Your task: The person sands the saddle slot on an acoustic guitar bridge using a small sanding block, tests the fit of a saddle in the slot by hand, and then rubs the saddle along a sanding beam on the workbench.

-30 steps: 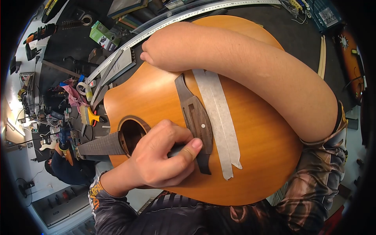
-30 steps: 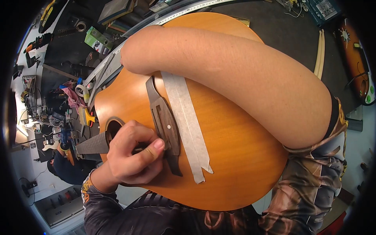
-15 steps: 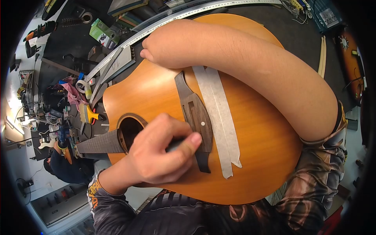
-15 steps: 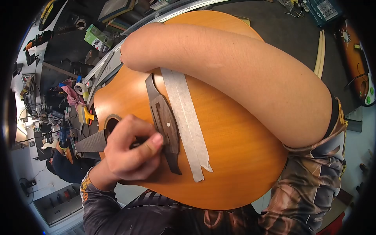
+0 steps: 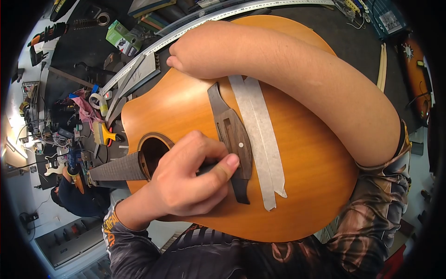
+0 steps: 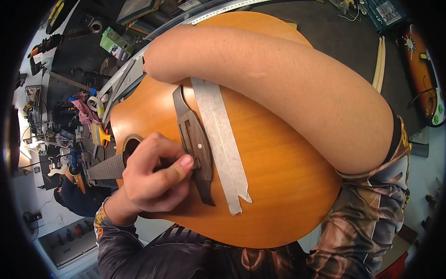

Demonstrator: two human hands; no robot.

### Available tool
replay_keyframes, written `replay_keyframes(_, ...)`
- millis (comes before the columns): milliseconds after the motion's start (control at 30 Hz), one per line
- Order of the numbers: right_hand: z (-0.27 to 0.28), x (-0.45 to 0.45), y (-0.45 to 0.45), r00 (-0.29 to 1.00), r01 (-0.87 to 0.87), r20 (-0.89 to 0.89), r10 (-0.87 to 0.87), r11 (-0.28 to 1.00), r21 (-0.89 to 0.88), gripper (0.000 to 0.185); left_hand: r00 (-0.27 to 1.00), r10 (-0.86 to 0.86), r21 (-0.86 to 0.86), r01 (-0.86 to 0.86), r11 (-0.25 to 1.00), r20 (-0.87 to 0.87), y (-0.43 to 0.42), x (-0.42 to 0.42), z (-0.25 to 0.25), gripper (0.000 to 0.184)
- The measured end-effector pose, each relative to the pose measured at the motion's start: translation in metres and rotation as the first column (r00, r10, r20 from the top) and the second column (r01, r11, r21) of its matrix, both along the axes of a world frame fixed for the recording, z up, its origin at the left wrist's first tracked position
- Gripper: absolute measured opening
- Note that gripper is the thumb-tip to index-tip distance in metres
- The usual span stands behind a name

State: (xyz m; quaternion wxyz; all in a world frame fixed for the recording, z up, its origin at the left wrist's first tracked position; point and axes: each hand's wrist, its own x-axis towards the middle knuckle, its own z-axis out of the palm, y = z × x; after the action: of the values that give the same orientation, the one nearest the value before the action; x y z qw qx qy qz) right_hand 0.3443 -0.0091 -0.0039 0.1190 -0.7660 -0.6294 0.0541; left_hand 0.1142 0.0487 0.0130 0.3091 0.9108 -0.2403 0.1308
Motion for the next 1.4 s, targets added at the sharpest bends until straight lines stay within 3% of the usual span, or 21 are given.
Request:
replay_keyframes(433,-0.002,0.0,0.002,1.0,-0.003,0.003,0.003,1.0,0.008,0.054,0.997,-0.051,-0.005,0.051,0.999,-0.058,0.004,-0.004,0.002,0.042)
replay_keyframes(533,0.009,-0.003,-0.003,0.99,0.059,-0.121,-0.065,0.997,-0.049,0.053,1.0,0.01,-0.011,-0.01,1.0,0.029,0.012,0.004,-0.008,0.039)
replay_keyframes(633,0.009,0.0,0.001,0.999,0.006,-0.041,-0.01,0.995,-0.096,0.053,0.999,0.026,-0.004,-0.026,1.0,-0.033,0.011,0.001,-0.002,0.04)
replay_keyframes(833,-0.001,0.003,0.003,0.997,0.012,-0.08,-0.01,1.0,0.018,0.051,0.999,0.004,-0.034,-0.005,0.999,-0.036,0.01,0.002,-0.003,0.038)
replay_keyframes(933,0.0,0.002,0.002,0.997,0.024,-0.072,-0.023,1.0,0.013,0.051,0.996,-0.074,-0.054,0.071,0.996,-0.056,0.009,-0.002,-0.002,0.038)
replay_keyframes(1400,0.001,-0.001,0.003,0.996,0.049,-0.072,-0.051,0.998,-0.026,0.051,0.998,-0.059,-0.025,0.058,0.998,-0.019,0.008,0.001,-0.002,0.04)
